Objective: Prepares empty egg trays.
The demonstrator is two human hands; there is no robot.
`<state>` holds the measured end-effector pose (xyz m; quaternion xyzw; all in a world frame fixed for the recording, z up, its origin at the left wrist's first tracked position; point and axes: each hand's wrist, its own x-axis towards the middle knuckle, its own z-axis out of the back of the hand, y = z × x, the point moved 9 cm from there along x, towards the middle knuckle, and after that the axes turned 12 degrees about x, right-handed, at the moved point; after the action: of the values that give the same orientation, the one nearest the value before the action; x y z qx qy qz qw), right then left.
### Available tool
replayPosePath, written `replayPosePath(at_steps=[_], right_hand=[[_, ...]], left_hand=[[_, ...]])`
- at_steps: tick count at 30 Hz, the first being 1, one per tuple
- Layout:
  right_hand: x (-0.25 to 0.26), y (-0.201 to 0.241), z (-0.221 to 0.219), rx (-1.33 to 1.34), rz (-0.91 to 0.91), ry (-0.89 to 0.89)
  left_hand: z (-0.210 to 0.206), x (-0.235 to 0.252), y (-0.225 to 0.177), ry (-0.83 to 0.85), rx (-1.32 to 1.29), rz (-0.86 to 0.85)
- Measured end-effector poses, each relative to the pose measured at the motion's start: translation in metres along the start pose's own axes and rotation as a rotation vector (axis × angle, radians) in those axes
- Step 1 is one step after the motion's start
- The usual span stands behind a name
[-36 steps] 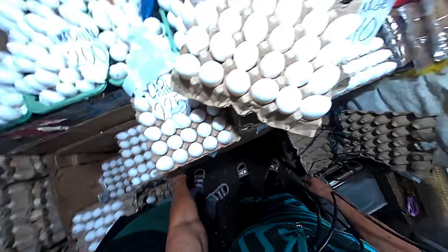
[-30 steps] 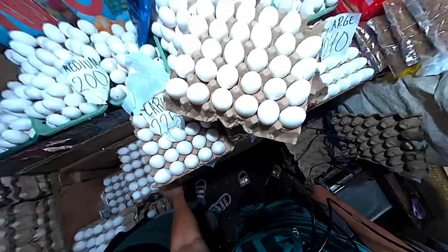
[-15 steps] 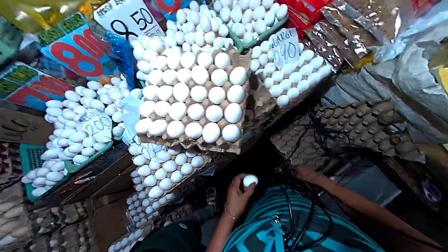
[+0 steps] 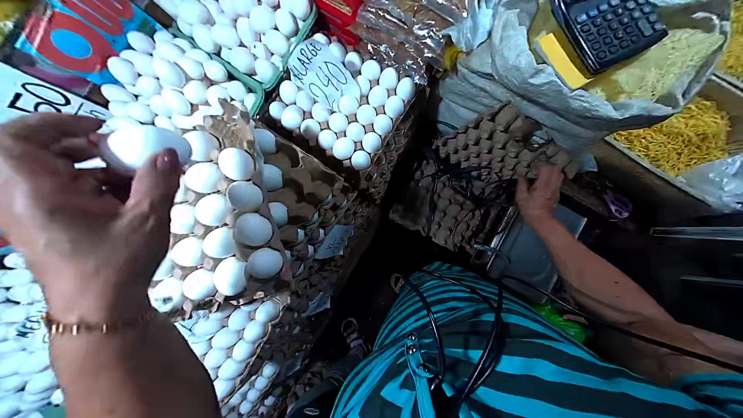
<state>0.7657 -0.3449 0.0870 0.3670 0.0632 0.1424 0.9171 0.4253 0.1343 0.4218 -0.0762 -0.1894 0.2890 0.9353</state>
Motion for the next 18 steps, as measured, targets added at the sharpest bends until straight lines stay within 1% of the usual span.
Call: replayPosePath(at_steps=[2,4,5,7,9,11,14,15,18], right_hand=[[0.012,-0.010,0.033,0.018,-0.067,-0.110],[0.012,-0.017,0.043,-0.002,-0.058,-0.137],[0.009,-0.020,0.037,-0.014,-0.034,-0.102],[-0.004,-0.026,0.014,-0.033,0.021,0.009],[-0.022,-0.036,-0.013,-0.040,0.044,0.118],[-0.036,-0.039,-0.036,-0.002,0.021,0.222],[-0.048,-0.035,-0.066,0.056,0.006,0.337],[-0.049,-0.032,-0.071,0.058,0.025,0.353],[-0.048,-0.024,-0.076,0.055,0.075,0.359]], left_hand=[[-0.015,0.036,0.012,0.022,0.159,0.010],[-0.036,0.060,0.021,0.108,0.222,0.037],[-0.049,0.070,0.031,0.155,0.243,0.052],[-0.077,0.085,0.059,0.223,0.280,0.079],[-0.094,0.096,0.075,0.250,0.319,0.087],[-0.093,0.102,0.068,0.256,0.322,0.105],[-0.072,0.104,0.031,0.290,0.324,0.118],[-0.068,0.104,0.026,0.311,0.332,0.129],[-0.062,0.104,0.034,0.345,0.333,0.151]])
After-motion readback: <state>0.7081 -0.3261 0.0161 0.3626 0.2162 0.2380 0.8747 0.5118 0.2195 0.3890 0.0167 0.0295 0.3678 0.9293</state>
